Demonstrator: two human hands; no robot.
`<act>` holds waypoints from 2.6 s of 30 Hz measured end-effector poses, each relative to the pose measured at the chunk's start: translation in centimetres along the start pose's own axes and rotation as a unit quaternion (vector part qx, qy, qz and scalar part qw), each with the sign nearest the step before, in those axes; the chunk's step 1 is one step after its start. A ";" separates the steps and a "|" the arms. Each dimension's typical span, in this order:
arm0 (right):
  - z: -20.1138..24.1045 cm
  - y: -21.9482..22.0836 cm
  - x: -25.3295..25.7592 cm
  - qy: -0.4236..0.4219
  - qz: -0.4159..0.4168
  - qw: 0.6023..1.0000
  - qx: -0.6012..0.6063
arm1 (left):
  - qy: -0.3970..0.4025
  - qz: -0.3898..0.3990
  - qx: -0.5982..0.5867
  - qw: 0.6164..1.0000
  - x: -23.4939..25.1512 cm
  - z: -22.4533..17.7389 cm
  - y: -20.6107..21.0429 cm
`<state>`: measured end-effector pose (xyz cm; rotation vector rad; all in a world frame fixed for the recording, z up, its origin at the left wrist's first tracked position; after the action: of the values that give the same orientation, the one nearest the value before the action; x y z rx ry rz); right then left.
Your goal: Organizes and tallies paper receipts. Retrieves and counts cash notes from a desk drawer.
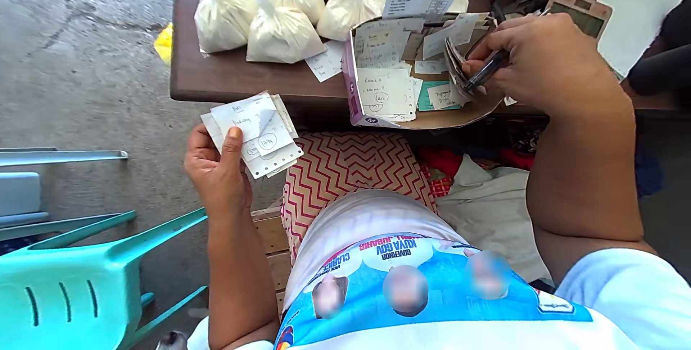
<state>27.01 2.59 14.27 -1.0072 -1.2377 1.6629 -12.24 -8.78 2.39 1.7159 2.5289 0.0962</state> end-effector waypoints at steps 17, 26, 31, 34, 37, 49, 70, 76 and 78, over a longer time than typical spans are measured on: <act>-0.1 1.6 -0.3 0.030 0.003 0.999 0.025 | -0.002 -0.012 -0.014 1.000 -0.1 0.7 -0.3; 0.0 2.2 0.1 0.001 0.003 1.000 0.016 | -0.002 -0.018 -0.012 1.000 -0.1 0.7 -0.6; -0.1 2.4 0.0 -0.006 -0.002 1.000 0.002 | -0.002 -0.017 -0.015 1.000 -0.1 0.9 -0.6; 0.2 2.4 0.1 0.000 0.008 1.000 0.003 | -0.005 -0.016 -0.013 1.000 -0.1 0.8 -0.5; 0.2 2.4 0.1 -0.014 -0.002 1.000 0.008 | -0.005 -0.018 -0.012 1.000 -0.1 0.8 -0.5; -0.2 2.1 -0.4 -0.018 0.016 1.000 0.010 | -0.008 -0.017 -0.011 1.000 0.0 0.8 -0.6; -8.2 3.0 -11.9 0.129 -0.264 0.932 0.211 | 0.124 0.183 0.068 0.973 0.5 -8.3 13.6; -10.4 3.8 -14.8 0.159 -0.280 0.921 0.219 | -0.027 0.317 0.143 0.937 2.0 -6.3 22.5; -11.0 4.2 -15.5 0.169 -0.282 0.919 0.218 | -0.094 0.333 0.161 0.924 2.0 -5.3 24.6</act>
<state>42.02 -9.04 9.98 -0.5540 -0.7734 1.1694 9.16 2.13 10.03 2.4993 1.7977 -0.4441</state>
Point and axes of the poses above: each hand's wrist, its own x-axis towards the middle knuckle, its own y-axis out of the palm, z = x × y, the point moved 4 cm from there along x, towards the middle knuckle, and after that the axes turned 2 degrees about -y, right-handed, at the moved point
